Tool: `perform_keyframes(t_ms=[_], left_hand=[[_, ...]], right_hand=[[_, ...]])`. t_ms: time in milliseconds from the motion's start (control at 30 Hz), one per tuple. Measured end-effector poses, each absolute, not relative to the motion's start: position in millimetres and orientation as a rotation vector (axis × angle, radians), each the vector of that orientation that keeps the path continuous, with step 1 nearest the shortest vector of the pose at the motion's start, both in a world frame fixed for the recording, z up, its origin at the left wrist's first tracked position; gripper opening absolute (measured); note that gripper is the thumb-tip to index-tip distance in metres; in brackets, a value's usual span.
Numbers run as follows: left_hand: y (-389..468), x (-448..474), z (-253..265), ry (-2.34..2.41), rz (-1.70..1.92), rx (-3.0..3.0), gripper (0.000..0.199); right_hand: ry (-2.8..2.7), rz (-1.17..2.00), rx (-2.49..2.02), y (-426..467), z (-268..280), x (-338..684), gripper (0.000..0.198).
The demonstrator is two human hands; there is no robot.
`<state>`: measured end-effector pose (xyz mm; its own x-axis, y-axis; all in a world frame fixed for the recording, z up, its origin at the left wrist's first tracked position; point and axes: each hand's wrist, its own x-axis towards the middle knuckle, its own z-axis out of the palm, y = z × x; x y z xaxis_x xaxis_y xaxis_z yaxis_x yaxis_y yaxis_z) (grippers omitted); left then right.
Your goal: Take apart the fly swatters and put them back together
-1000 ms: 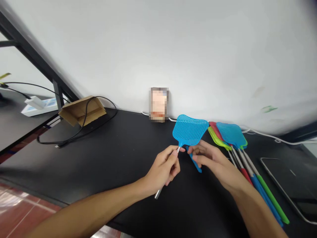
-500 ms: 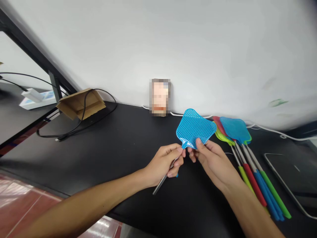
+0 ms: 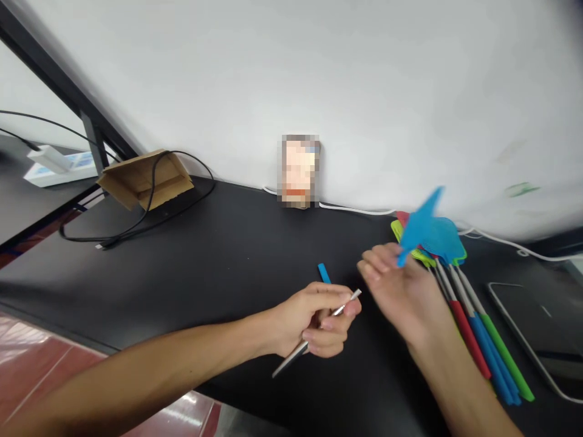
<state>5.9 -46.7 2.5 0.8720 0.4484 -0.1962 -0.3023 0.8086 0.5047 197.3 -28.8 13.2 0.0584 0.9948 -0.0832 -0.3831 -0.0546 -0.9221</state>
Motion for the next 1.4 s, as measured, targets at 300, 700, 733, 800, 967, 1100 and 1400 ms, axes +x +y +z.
perform_keyframes(t_ms=[300, 700, 733, 800, 967, 1100, 1400], left_hand=[[-6.6, -14.4, 15.1, 0.937, 0.966, 1.313, 0.03], [23.8, -39.5, -0.1, 1.439, 0.795, 2.13, 0.025], [24.3, -40.0, -0.8, 1.432, 0.786, 2.152, 0.025], [25.2, -40.9, -0.9, 1.416, 0.78, 2.176, 0.024], [24.5, -40.7, 5.2, 1.437, 0.729, 2.182, 0.009], [15.2, -34.7, 10.3, 1.479, 0.583, 2.228, 0.026], [-12.5, -14.2, 8.0, 1.381, 0.369, 2.353, 0.034]], right_hand=[[-0.99, 0.93, -1.453, -19.5, 0.4, 222.8, 0.04], [-1.686, 0.392, -1.963, -23.2, -4.7, 219.3, 0.04], [-1.724, 0.359, -1.978, -25.0, -3.7, 216.3, 0.034], [-1.782, 0.313, -1.995, -29.6, -1.2, 209.2, 0.026], [-1.946, 0.294, -1.984, -43.0, 5.0, 192.7, 0.047], [-2.131, 0.218, -2.065, -48.8, 3.9, 185.3, 0.044], [-2.314, 0.241, -1.949, -52.4, 2.1, 176.9, 0.041]])
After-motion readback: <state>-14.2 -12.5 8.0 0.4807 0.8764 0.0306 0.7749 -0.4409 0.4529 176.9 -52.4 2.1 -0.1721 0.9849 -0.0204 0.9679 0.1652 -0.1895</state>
